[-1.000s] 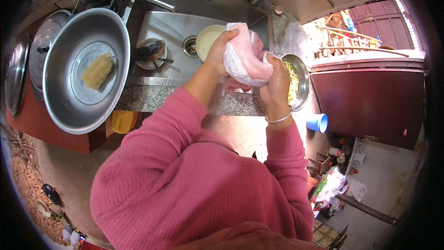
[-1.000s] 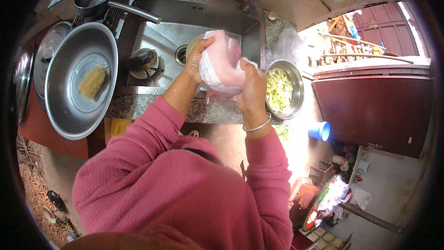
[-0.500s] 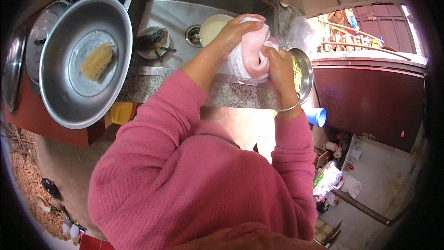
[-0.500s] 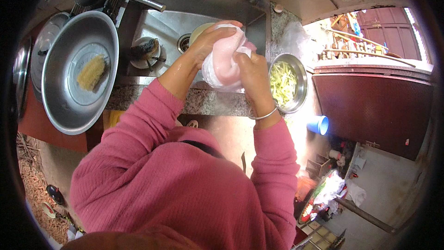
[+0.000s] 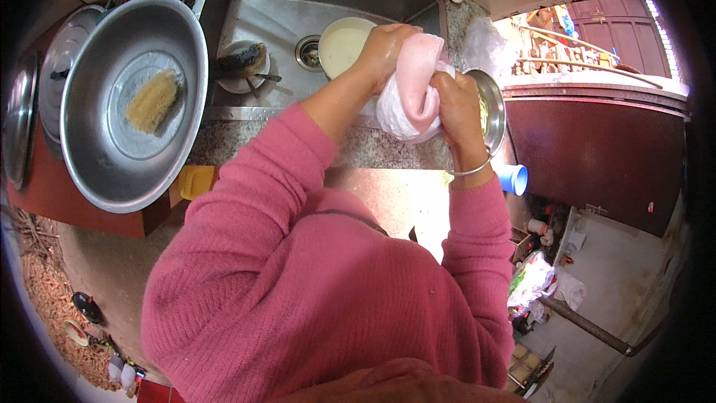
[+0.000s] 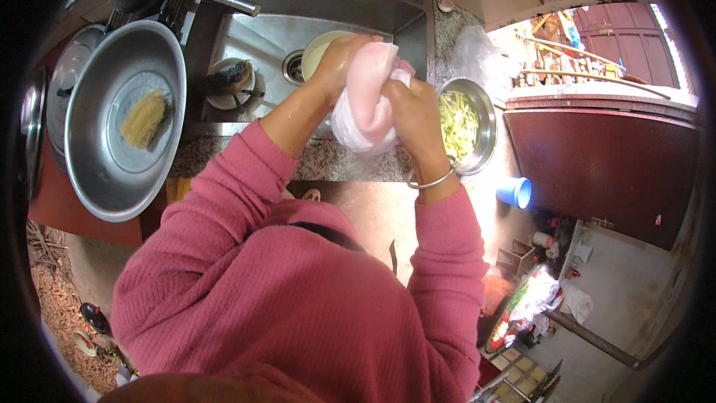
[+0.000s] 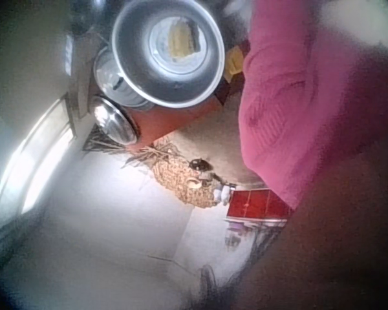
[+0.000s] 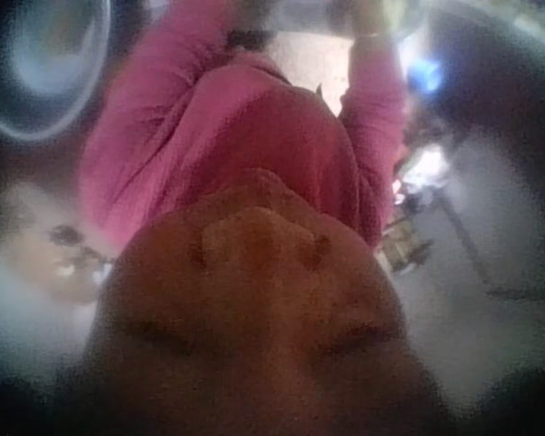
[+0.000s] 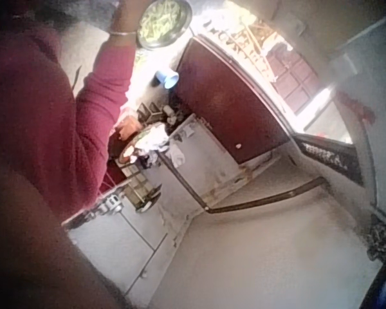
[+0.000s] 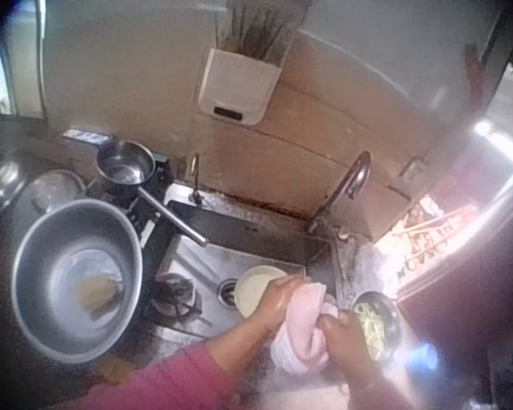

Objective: The person washes a piece of raw meat in a bowl under running water, then places it on a cutting board and slices it into smaller pieces using a cleaver.

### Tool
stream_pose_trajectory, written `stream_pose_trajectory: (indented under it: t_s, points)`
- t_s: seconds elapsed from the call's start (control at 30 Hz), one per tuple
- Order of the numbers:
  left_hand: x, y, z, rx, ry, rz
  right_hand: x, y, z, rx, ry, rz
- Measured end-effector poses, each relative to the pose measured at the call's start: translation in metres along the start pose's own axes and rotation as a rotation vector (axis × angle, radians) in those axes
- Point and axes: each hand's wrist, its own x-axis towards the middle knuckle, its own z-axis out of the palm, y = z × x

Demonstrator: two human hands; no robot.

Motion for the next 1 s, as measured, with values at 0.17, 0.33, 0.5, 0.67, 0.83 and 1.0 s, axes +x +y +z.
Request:
stream_pose_trajectory:
  t_s: [0.17, 0.33, 0.5, 0.67, 0.83, 1.0]
  points:
    - [0.011, -0.011, -0.002, -0.154, -0.011, -0.097, 0.002, -0.004, -0.002, 0.101, 0.038, 0.048]
    - [0.036, -0.026, -0.016, 0.226, 0.034, 0.062, 0.011, 0.0, -0.018, 0.346, 0.117, 0.091]
    - [0.056, 0.007, -0.06, 1.514, 0.215, 0.543, 0.029, -0.005, -0.044, 0.691, 0.133, 0.099]
    - [0.047, 0.076, -0.084, 0.744, 0.018, 0.007, 0.046, -0.02, -0.076, 0.742, 0.014, 0.101]
    - [0.031, 0.075, -0.101, 0.254, -0.322, -0.026, 0.046, -0.025, -0.095, 0.802, 0.046, 0.072]
    - [0.04, 0.014, -0.1, 1.8, 0.082, -0.14, 0.046, -0.021, -0.094, 0.816, 0.229, 0.074]
